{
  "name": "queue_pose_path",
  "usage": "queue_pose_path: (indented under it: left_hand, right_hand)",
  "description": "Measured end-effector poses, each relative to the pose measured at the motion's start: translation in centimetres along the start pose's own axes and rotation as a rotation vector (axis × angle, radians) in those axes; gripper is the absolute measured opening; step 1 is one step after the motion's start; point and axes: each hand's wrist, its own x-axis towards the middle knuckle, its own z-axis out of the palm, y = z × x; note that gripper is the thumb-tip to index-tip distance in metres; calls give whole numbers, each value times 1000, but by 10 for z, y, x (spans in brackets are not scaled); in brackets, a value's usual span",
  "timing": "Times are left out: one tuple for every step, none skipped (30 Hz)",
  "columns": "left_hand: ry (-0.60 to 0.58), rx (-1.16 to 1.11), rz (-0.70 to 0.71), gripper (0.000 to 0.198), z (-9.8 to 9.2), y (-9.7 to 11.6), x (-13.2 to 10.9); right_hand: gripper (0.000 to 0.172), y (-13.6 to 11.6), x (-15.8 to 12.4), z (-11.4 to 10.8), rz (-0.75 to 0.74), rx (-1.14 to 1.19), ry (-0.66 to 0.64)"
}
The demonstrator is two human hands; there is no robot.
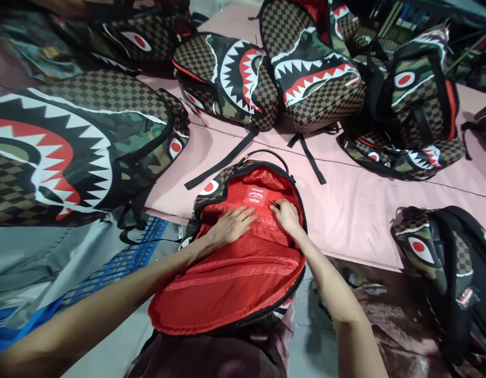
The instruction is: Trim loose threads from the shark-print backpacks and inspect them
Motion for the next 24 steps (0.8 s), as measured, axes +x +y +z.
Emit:
queue_pose_path:
  left_hand:
    - [0, -4, -5, 35, 0, 0, 1]
    - [1, -7, -10, 35, 0, 0, 2]
    - [2, -9, -13, 35, 1, 0, 2]
    - [4, -10, -15, 34, 2, 0, 3]
    - [6, -9, -15, 34, 3, 0, 4]
    - [9, -5, -15, 34, 5, 0, 5]
    - [11, -1, -14, 35, 7, -1, 6]
    - [12, 3, -13, 35, 8, -1, 6]
    - [13, 6, -10, 35, 9, -1, 6]
    - [15, 9, -10, 36, 10, -1, 6]
    - [16, 12, -13, 36, 11, -1, 6]
    - [16, 15, -19, 37, 10, -1, 6]
    - [13, 17, -25, 37, 10, -1, 6]
    - [8, 15, -30, 37, 9, 0, 6]
    - [3, 12, -34, 37, 9, 0, 6]
    - [-3, 8, -36, 37, 8, 0, 5]
    - [-8, 1, -35, 37, 8, 0, 4]
    - [-12, -9, -34, 37, 8, 1, 4]
    - [-14, -16, -33, 38, 7, 0, 3]
    - [-17, -24, -31, 38, 7, 0, 3]
    - [-24, -36, -28, 38, 5, 0, 4]
    - [-33, -60, -33, 38, 3, -1, 6]
    - [-42, -90, -48, 37, 0, -3, 9]
    - [-49, -120, -72, 34, -3, -5, 14]
  right_hand:
    - [27, 2, -3, 0, 13, -1, 30]
    - [28, 4, -4, 0, 23, -2, 63]
    - [29, 4, -5, 1, 27, -6, 93]
    - [31, 2, -4, 1, 20, -14, 113]
    - [31, 0, -1, 2, 8, -27, 120]
    - [31, -3, 1, 3, -5, -48, 112]
    - [31, -5, 4, 5, -17, -66, 91]
    - [30, -8, 7, 7, -25, -75, 70]
    - [29, -10, 10, 8, -30, -74, 51]
    - [28, -11, 12, 10, -35, -63, 39]
    - [26, -12, 13, 12, -43, -43, 33]
    - [24, -13, 14, 13, -56, -18, 31]
    - [22, -13, 13, 14, -72, 10, 32]
    - [21, -12, 12, 14, -86, 38, 36]
    - [19, -11, 11, 14, -101, 75, 40]
    - [18, -9, 8, 12, -116, 116, 42]
    - [19, -7, 6, 11, -132, 153, 42]
    - [22, -4, 3, 9, -141, 219, 58]
    - [26, 0, 0, 8, -138, 308, 90]
    - [29, 4, -3, 7, -126, 406, 136]
    - [31, 8, -5, 7, -106, 498, 191]
    - [31, 12, -7, 7, -82, 573, 245]
    - [30, 14, -8, 8, -62, 624, 288]
    - [28, 16, -10, 9, -45, 631, 310]
